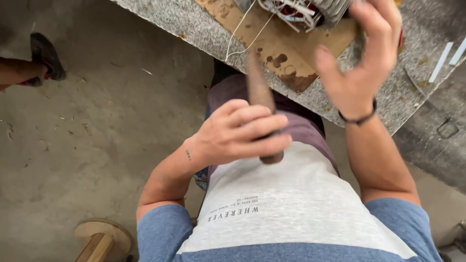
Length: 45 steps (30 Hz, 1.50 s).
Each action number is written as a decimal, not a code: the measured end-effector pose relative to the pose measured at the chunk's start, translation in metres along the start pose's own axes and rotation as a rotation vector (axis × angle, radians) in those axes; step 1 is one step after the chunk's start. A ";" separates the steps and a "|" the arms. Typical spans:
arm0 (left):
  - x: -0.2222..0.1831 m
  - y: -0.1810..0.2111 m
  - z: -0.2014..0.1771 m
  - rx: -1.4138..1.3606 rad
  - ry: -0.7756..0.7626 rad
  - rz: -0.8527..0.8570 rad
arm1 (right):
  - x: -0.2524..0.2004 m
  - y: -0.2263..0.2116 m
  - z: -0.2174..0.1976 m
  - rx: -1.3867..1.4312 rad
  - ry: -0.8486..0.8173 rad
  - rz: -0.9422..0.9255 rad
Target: Repairing an electric motor by securing the copper windings with string and using hand tools.
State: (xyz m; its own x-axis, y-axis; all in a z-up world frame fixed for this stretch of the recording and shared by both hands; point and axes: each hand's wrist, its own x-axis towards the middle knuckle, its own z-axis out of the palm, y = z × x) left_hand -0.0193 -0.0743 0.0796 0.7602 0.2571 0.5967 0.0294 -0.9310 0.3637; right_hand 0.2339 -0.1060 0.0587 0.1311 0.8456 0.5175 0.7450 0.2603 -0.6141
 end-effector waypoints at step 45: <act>-0.016 -0.029 0.063 -1.150 0.005 -1.388 | -0.087 0.047 -0.037 -0.680 -0.197 0.321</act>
State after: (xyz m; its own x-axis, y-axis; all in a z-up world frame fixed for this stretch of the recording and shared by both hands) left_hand 0.0092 -0.0676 0.0144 0.5744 0.6132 -0.5422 0.1567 0.5678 0.8081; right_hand 0.2817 -0.1852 0.0069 0.3377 0.9148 0.2217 0.9359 -0.3012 -0.1825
